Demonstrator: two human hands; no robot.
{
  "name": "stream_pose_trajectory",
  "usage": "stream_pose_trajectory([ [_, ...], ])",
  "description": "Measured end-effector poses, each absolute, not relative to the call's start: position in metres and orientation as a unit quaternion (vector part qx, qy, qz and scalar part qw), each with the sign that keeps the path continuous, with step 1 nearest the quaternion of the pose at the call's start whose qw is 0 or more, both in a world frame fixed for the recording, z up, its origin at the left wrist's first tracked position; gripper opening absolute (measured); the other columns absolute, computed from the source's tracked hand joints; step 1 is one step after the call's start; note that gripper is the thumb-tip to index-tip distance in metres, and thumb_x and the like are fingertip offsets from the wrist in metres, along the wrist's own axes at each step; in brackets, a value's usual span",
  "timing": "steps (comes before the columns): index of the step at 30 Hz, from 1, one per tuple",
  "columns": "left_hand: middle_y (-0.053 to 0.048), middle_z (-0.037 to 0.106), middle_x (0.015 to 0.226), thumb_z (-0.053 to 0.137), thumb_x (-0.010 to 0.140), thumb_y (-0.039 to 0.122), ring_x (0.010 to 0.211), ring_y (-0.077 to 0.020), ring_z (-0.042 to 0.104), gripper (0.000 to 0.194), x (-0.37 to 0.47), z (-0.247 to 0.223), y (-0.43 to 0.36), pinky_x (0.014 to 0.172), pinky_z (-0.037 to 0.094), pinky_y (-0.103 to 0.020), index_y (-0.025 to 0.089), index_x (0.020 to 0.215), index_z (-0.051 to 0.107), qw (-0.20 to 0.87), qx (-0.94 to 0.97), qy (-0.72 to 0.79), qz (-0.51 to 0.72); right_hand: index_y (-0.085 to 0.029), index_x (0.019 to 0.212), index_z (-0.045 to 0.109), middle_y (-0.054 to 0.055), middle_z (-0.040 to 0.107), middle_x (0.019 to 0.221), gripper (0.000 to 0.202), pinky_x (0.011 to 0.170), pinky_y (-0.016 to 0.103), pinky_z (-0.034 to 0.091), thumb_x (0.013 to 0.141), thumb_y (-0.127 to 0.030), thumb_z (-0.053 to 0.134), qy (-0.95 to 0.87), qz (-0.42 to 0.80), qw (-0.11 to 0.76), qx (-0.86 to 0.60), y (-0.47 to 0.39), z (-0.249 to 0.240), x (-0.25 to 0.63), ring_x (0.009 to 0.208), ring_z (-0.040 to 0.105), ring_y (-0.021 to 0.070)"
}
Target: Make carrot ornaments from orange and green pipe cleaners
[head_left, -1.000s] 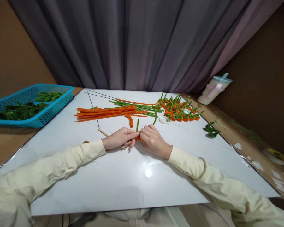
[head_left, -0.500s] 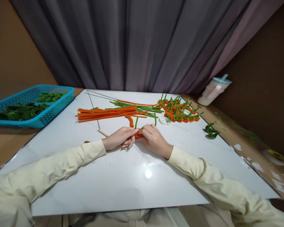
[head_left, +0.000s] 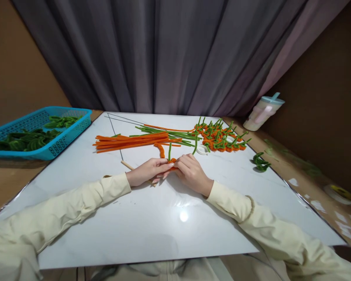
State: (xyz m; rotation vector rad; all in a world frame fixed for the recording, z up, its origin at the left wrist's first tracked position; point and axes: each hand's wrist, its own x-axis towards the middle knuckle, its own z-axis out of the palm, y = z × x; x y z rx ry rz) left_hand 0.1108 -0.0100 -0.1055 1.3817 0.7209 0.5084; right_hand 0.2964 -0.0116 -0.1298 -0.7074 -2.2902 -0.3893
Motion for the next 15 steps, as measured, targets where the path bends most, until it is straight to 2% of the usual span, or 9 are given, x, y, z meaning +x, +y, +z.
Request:
stream_pose_trajectory([
  [3,0.006,0.043,0.058,0.054,0.082,0.040,0.037,-0.0011,0.033,0.029,0.111,-0.108,-0.008,0.037,0.022,-0.016,0.014,0.071,0.046,0.691,0.591,0.324,0.261,-0.016,0.090,0.048,0.005,0.056,0.073,0.009,0.063,0.030,0.035,0.084,-0.011,0.044,-0.878,-0.089,0.376,-0.283,-0.014,-0.126,0.296,0.067,0.048,0.0169],
  [6,0.006,0.041,0.056,0.056,0.081,0.038,0.038,-0.0015,0.033,0.026,0.110,-0.112,-0.005,0.036,0.023,-0.015,0.014,0.075,0.049,0.680,0.588,0.336,0.281,-0.017,0.098,0.045,0.005,0.057,0.077,0.016,0.066,0.031,0.038,0.082,-0.016,0.049,-0.870,-0.036,0.404,-0.280,-0.020,-0.120,0.296,0.070,0.051,0.0172],
  [9,0.005,0.043,0.057,0.056,0.081,0.039,0.040,-0.0021,0.034,0.026,0.109,-0.113,-0.005,0.036,0.025,-0.015,0.013,0.076,0.050,0.673,0.595,0.338,0.281,-0.016,0.104,0.045,0.009,0.058,0.089,0.024,0.070,0.034,0.039,0.080,-0.018,0.051,-0.854,-0.018,0.425,-0.298,-0.023,-0.115,0.297,0.080,0.053,0.0203],
  [11,0.005,0.045,0.058,0.057,0.080,0.038,0.041,-0.0024,0.035,0.026,0.109,-0.112,-0.007,0.036,0.025,-0.015,0.014,0.076,0.051,0.676,0.598,0.332,0.274,-0.016,0.105,0.045,0.011,0.058,0.094,0.024,0.073,0.036,0.040,0.081,-0.018,0.049,-0.851,-0.014,0.420,-0.316,-0.022,-0.114,0.298,0.085,0.052,0.0217],
  [15,0.007,0.040,0.054,0.061,0.076,0.034,0.041,-0.0035,0.034,0.023,0.111,-0.109,-0.009,0.039,0.027,-0.017,0.014,0.083,0.053,0.655,0.611,0.339,0.290,-0.016,0.098,0.049,0.009,0.059,0.087,0.015,0.073,0.035,0.042,0.084,-0.015,0.045,-0.860,0.014,0.401,-0.316,-0.019,-0.118,0.297,0.084,0.053,0.0202],
])
